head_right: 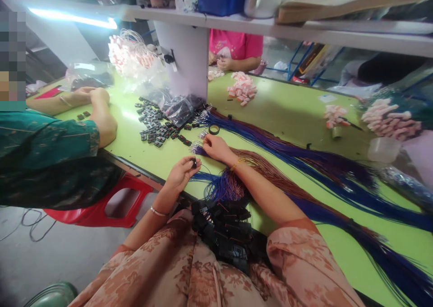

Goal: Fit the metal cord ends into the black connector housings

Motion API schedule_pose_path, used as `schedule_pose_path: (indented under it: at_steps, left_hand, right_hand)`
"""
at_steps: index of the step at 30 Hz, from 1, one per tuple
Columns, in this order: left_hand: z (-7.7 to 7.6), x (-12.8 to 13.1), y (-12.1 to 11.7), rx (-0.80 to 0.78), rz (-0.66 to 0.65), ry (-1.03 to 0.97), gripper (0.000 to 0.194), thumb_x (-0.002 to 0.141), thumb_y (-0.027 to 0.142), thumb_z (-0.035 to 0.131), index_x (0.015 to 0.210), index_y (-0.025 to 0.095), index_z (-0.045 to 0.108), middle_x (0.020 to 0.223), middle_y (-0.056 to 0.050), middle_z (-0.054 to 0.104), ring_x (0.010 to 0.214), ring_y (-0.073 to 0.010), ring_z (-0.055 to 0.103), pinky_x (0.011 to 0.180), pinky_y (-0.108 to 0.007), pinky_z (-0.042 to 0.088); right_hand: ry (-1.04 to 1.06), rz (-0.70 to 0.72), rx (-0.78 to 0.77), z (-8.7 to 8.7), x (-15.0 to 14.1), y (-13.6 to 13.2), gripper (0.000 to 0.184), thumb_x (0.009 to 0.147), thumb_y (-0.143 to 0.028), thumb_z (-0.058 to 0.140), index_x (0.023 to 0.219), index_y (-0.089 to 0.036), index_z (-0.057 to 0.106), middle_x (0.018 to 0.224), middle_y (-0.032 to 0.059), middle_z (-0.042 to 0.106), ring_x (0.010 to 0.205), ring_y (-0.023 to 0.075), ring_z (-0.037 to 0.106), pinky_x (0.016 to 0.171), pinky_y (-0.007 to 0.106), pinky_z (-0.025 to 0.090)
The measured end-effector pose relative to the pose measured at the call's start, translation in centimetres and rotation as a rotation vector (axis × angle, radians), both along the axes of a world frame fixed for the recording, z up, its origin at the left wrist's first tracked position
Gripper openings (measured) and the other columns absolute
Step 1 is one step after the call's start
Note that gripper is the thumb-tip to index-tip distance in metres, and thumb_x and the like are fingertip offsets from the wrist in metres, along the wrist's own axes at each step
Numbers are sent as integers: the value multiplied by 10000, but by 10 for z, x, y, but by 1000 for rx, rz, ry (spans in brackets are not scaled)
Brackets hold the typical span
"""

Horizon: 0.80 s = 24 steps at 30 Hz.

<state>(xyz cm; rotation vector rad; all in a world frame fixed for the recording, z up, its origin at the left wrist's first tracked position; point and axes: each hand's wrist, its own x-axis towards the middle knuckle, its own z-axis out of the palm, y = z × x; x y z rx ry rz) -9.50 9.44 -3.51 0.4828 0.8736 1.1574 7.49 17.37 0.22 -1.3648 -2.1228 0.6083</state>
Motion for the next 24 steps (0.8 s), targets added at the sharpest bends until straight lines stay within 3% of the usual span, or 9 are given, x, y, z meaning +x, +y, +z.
schedule_pose_path:
  at_steps: [4, 8, 11, 17, 24]
  left_hand:
    - [-1, -1, -1, 12, -14, -19, 220, 727, 125, 681, 926, 124, 588, 897, -83, 687, 841, -154, 665, 963, -395, 455]
    - [-1, -1, -3, 25, -17, -38, 234, 719, 122, 682, 935, 128, 594, 903, -79, 690, 862, -161, 662, 973, -407, 445]
    - [-1, -1, -3, 35, -17, -57, 222, 717, 109, 670, 928, 137, 606, 880, -56, 688, 857, -154, 656, 964, -396, 452]
    - [-2, -1, -2, 32, -13, -89, 187, 732, 97, 648, 913, 131, 616, 880, -52, 668, 841, -140, 640, 957, -379, 459]
    - [-4, -3, -1, 17, -34, -67, 190, 747, 103, 629, 934, 132, 620, 881, -50, 647, 804, -130, 628, 909, -356, 481]
  right_hand:
    - [238, 84, -23, 12, -21, -6, 97, 744, -222, 488, 727, -160, 561, 676, -11, 577, 604, 103, 459, 581, 221, 353]
    - [291, 83, -82, 17, -25, -19, 94, 725, -237, 518, 694, -157, 557, 600, -35, 530, 546, 86, 419, 533, 212, 326]
    - [266, 67, -85, 14, -18, -32, 87, 723, -237, 547, 704, -154, 566, 574, -47, 513, 522, 77, 397, 518, 209, 311]
    - [126, 92, 65, 0, -8, -54, 71, 747, -230, 581, 723, -164, 578, 643, -14, 569, 576, 93, 450, 557, 217, 325]
    - [6, 163, 175, -8, -8, -61, 37, 777, -212, 557, 763, -178, 561, 717, 27, 597, 627, 127, 480, 599, 246, 341]
